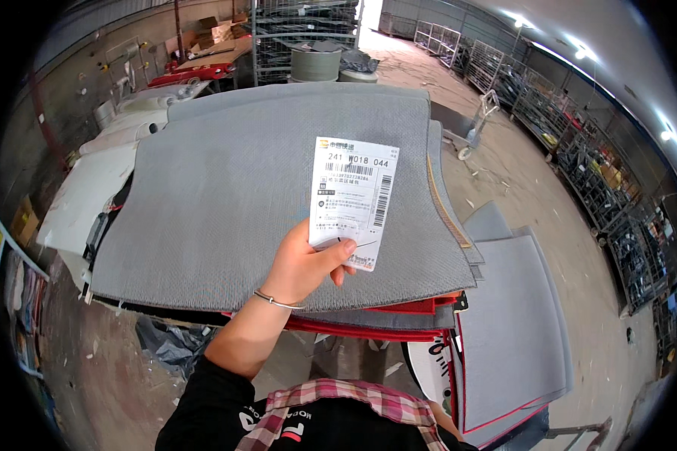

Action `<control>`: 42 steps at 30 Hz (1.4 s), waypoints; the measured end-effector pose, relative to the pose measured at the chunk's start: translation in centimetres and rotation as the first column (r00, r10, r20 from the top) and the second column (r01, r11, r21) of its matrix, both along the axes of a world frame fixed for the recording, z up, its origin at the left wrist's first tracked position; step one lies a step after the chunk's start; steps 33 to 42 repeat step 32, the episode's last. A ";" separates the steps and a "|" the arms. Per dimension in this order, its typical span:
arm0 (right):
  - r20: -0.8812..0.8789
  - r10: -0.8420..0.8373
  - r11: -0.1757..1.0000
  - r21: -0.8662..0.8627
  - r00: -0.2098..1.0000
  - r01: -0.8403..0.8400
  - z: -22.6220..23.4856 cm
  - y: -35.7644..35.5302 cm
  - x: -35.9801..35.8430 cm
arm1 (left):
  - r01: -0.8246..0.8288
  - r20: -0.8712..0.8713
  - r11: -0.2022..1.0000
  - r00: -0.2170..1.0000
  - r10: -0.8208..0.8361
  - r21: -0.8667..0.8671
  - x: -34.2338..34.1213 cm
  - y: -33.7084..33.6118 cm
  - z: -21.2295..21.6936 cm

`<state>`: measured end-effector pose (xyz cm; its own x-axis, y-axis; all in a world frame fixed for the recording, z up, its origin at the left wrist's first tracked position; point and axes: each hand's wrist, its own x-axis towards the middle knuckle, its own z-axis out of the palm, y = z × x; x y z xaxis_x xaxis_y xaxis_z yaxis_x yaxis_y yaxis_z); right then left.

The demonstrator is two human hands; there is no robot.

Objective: The person unrolls and inspects large mats, applies a label, rerolls them, and then organizes a stack of similar mats on a cart.

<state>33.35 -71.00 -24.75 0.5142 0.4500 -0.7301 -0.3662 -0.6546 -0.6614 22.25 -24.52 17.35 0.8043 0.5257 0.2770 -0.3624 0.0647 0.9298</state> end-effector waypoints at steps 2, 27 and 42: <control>0.103 0.072 0.988 -0.143 0.992 -0.057 3.2 2.6 0.0 | 0.055 0.006 0.998 0.998 -0.055 0.008 0.3 1.4 -0.5; 0.449 0.268 0.929 -0.354 0.852 -0.106 6.1 7.6 -2.6 | 0.050 -0.482 0.983 0.875 0.042 0.178 9.5 9.0 -13.1; 0.264 0.259 0.907 -0.399 0.929 -0.139 3.0 4.6 -6.9 | 0.041 -0.442 0.985 0.896 0.039 0.170 9.3 10.0 -13.9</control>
